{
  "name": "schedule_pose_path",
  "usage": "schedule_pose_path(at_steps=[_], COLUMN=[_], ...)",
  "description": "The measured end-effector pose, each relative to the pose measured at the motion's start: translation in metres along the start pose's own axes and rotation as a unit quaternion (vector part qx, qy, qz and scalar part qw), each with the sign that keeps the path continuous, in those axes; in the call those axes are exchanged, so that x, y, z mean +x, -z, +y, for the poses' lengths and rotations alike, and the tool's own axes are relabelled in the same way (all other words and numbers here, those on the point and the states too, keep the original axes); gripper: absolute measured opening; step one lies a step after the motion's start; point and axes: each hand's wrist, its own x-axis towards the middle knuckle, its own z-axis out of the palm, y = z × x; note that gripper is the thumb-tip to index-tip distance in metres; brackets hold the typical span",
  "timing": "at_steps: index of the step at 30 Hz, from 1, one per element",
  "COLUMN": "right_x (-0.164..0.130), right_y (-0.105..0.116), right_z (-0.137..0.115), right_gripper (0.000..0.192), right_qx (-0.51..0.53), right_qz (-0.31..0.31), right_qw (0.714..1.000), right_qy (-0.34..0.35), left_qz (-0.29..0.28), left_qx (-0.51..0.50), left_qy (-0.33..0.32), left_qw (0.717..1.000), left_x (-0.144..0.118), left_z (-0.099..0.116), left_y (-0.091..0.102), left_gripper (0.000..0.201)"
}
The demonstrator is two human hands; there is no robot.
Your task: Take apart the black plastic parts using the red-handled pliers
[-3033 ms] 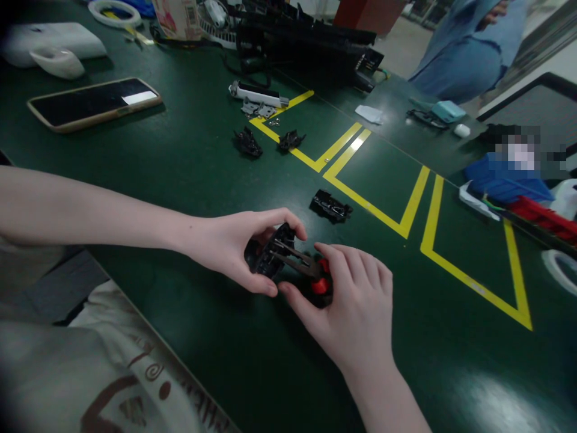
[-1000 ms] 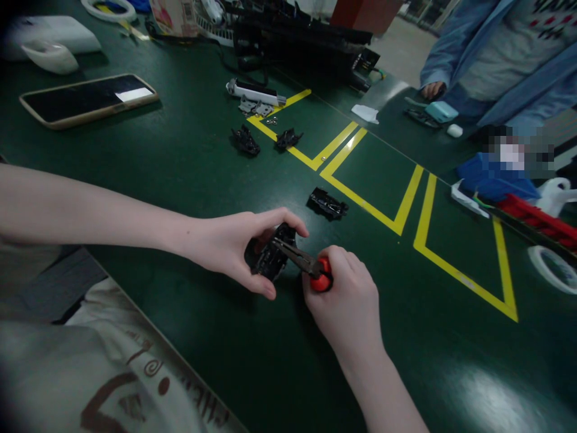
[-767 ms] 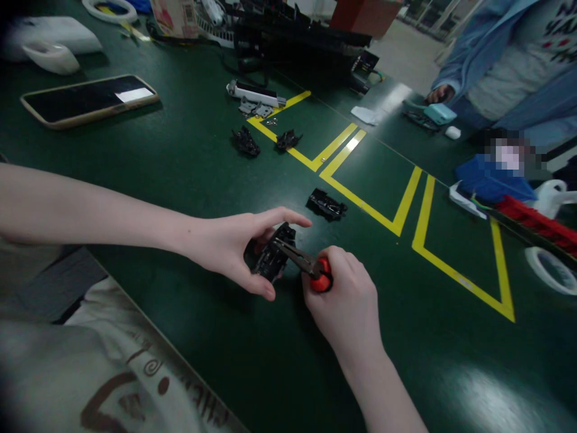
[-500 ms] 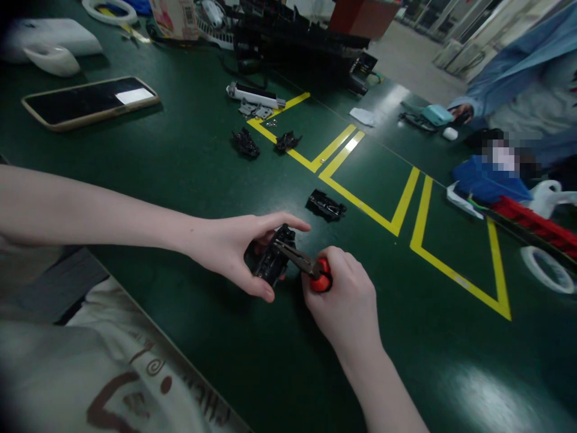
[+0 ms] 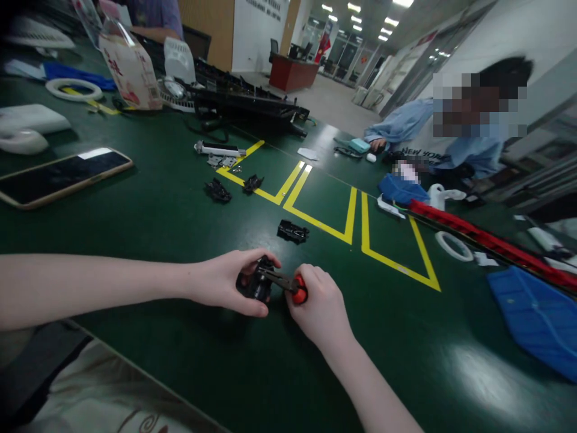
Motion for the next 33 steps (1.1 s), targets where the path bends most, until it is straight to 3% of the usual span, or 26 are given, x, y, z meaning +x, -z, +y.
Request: schedule_pose_path(at_steps=[11,18,25,33], right_x=[0.003,0.014,0.03,0.021], right_y=[-0.001,-0.003,-0.007,-0.001], right_z=[-0.008,-0.017,-0.018,-0.002], right_gripper=[0.011,0.015,0.014,0.013], right_qx=[-0.027,-0.021,-0.006,-0.001], right_qz=[-0.02,-0.023,-0.029,-0.017], right_qw=[0.997,0.992,0.992,0.995], right_qy=[-0.076,-0.123,-0.119,-0.099], left_qz=[0.024,0.051,0.142,0.118], left_qx=[-0.023,0.05,0.125,0.162], left_qy=[0.017,0.002,0.006,0.004], left_qw=[0.999,0.997,0.982,0.98], left_x=[0.004,0.009,0.011,0.02], left_z=[0.002,0.001,0.0,0.007], left_y=[-0.004,0.009,0.013,0.001], left_gripper=[0.066,0.063,0.055,0.054])
